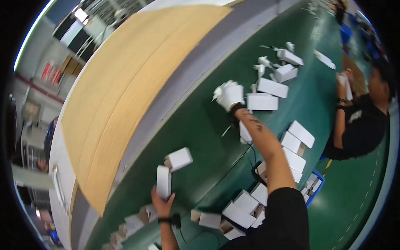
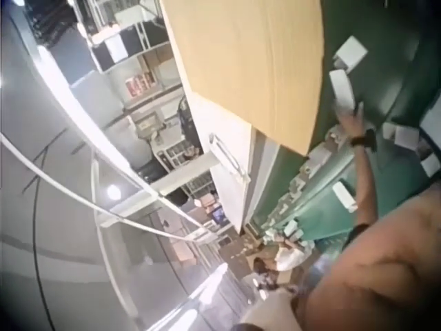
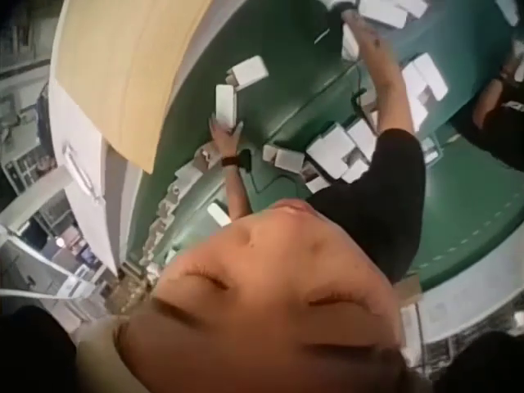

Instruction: The person packages power adapters by hand, picking up an adapter and a cardboard box, placing the adapter inside the box, and setting the box back onto the conveyor belt.

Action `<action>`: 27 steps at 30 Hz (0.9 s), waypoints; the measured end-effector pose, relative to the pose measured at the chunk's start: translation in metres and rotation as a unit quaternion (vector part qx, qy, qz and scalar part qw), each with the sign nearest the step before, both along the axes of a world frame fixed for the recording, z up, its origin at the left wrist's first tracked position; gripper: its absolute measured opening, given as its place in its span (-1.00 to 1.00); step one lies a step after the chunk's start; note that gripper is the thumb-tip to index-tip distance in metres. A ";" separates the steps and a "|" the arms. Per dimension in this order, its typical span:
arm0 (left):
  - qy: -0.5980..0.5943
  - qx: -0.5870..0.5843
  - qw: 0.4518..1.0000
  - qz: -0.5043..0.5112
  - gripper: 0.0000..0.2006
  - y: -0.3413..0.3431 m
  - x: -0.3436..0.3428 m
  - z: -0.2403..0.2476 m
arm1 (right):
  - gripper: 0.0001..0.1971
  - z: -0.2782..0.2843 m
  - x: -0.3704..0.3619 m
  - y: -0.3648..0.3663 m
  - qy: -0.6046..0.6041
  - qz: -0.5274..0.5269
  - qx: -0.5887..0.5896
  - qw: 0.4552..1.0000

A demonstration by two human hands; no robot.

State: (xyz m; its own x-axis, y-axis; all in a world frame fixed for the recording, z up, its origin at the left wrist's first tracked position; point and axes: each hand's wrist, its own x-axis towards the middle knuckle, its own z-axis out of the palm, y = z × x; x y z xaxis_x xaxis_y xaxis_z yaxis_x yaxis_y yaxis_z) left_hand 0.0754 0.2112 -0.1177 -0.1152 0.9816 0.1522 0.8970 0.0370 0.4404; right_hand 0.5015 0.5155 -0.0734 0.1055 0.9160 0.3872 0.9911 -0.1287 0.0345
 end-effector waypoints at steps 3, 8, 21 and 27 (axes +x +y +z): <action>0.096 -0.025 0.995 -0.001 0.00 0.020 0.003 -0.022 | -0.87 0.059 0.009 -0.056 -0.065 0.142 0.037 0.987; 0.069 -0.221 0.962 0.141 -0.15 0.036 -0.031 -0.005 | -0.80 0.118 -0.040 -0.150 0.233 0.166 0.080 0.955; -0.261 0.113 0.953 0.109 -0.24 -0.105 -0.074 0.000 | -0.74 0.145 -0.082 -0.282 0.752 0.236 -0.068 0.611; -0.266 -0.001 0.951 0.157 -0.16 -0.106 -0.080 0.009 | -0.73 0.199 -0.123 -0.337 0.726 0.291 -0.086 0.617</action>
